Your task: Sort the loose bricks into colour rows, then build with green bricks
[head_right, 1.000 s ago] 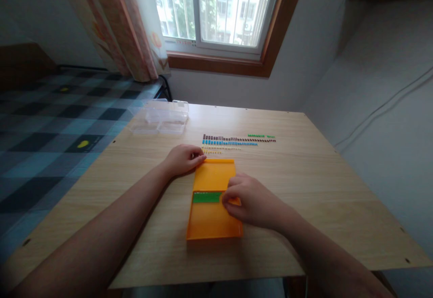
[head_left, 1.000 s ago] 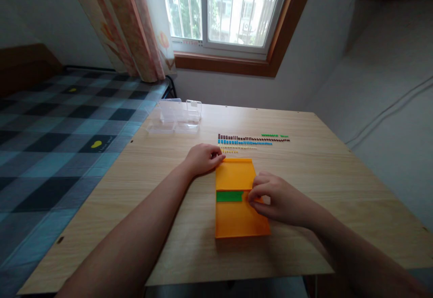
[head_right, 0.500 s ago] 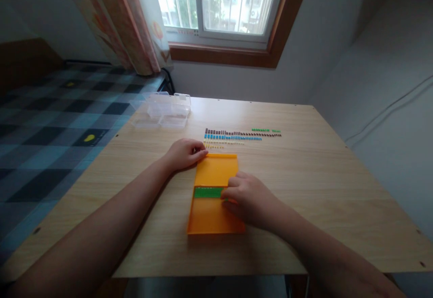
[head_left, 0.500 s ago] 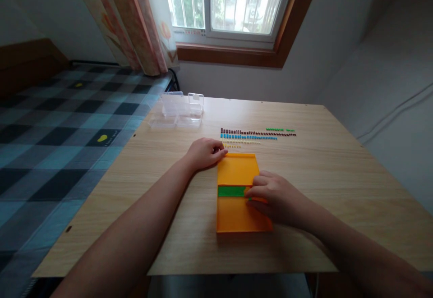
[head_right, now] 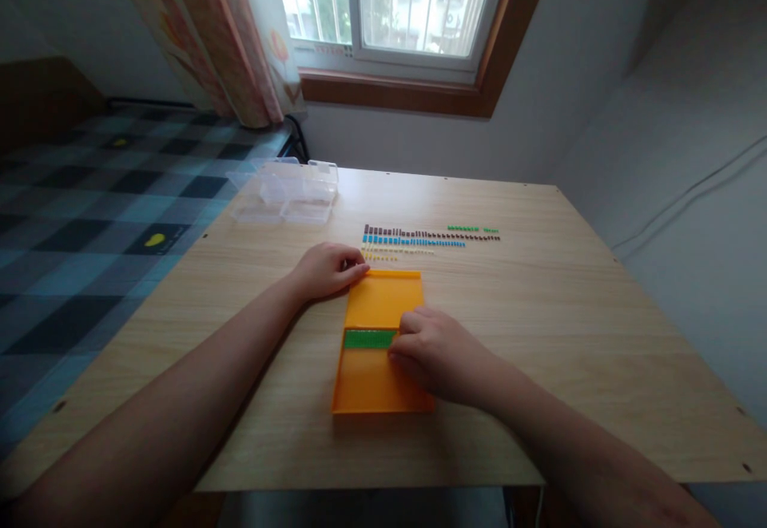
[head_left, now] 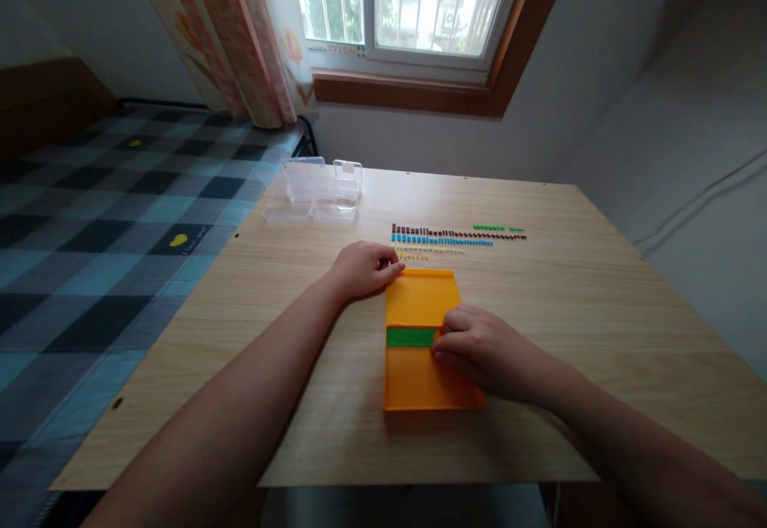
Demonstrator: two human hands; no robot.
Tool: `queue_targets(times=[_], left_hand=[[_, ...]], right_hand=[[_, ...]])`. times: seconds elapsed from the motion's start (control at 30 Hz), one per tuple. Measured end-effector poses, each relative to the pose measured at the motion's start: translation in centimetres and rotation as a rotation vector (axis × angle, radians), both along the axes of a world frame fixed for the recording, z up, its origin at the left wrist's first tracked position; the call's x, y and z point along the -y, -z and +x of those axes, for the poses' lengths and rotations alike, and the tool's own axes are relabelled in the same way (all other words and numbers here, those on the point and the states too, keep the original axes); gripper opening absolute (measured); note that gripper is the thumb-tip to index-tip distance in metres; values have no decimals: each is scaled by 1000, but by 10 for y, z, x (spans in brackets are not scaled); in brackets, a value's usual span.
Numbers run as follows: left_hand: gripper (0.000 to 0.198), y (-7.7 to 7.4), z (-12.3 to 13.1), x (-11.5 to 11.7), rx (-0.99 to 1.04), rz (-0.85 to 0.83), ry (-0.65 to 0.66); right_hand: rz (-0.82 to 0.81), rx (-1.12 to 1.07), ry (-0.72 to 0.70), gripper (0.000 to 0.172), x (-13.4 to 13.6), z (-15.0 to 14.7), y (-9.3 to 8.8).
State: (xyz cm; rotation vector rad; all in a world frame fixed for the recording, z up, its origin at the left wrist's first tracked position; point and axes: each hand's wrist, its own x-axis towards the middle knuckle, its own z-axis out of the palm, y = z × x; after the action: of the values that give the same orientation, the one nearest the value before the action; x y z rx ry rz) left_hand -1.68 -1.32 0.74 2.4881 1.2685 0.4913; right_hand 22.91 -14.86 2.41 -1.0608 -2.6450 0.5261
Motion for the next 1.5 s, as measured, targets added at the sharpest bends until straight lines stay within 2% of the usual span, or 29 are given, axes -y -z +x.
queue_targets(times=[0.37,0.83,1.27,1.5], left_hand=[[23,4,0,-2,18,-2,4],[22,3,0,-2,5,1,1],[21,4,0,-2,12,1,-6],[22,4,0,-3,-11,18,4]], right_hand=[[9,7,-1,26,-1,-1,-2],[11,-7,1,24,0,0,-3],[159,5,-34,26,2,-6,9],[167,11,-26,25,2,-7,6]])
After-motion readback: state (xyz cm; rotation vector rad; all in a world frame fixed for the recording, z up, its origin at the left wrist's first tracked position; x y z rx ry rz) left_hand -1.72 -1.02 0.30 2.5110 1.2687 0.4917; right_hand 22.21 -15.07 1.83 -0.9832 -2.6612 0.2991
